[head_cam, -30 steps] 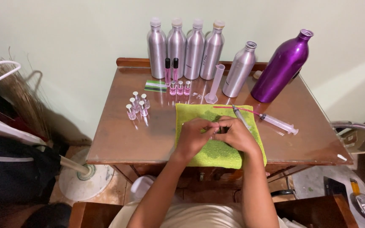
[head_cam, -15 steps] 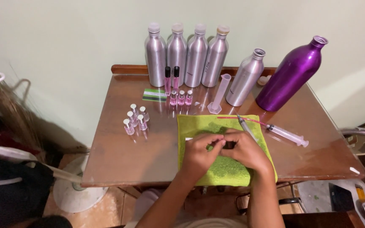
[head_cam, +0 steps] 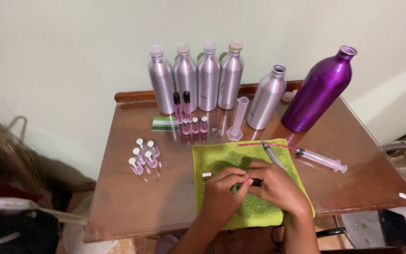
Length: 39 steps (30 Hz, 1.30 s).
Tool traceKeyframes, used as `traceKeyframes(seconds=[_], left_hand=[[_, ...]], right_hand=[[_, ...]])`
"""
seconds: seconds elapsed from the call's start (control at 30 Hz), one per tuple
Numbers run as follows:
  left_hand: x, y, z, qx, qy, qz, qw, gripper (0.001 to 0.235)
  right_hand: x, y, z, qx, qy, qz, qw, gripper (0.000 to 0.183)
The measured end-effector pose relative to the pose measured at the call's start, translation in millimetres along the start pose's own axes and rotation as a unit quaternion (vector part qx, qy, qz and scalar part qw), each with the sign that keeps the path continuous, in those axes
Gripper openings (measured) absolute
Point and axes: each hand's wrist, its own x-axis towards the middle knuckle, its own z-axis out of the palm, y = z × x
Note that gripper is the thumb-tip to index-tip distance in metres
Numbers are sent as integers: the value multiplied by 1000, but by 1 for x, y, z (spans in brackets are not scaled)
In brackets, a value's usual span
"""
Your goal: The person refills small perfume bottles by drawing pink liquid into a syringe from a larger container and dispensing it into the smaller vials.
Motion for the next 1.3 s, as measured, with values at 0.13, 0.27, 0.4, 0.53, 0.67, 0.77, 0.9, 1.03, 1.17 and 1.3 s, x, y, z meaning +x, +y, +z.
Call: traceKeyframes(seconds=[0.13,0.27,0.4,0.53,0.67,0.77,0.9,1.03,1.17,1.3], left_hand=[[-3,-6,4,-6,-3,-25,1000,13],[-1,-8,3,-29,-23,-54,998,7],[-1,-9,2,-58,-42,-71,995,7],[-4,-11,4,-43,-82,-62,994,4],[2,-2,-23,26,-133,-111,985,36],[4,-5,-52,159,-239,-158,945,55],[1,-32,-72,181,-266,-162,933,19],[16,-14,-76,76,-199,-238,947,21],[16,-5,-59,-120,-140,-227,956,30],[22,7,-58,-195,-113,-219,949,27]], right_hand=[[1,3,1,-13,-6,-14,1000,9],[2,0,2,5,-19,5,1000,5],[1,-1,2,20,-16,10,1000,9],[0,0,0,67,-9,2,998,10],[2,-7,-2,54,33,-10,998,15],[-1,-9,-5,47,59,-3,997,21],[-3,1,0,29,69,25,997,16],[-2,-3,-2,33,66,14,997,28],[-2,-9,-6,12,58,-19,998,22],[-1,-63,-36,95,75,19,992,32]])
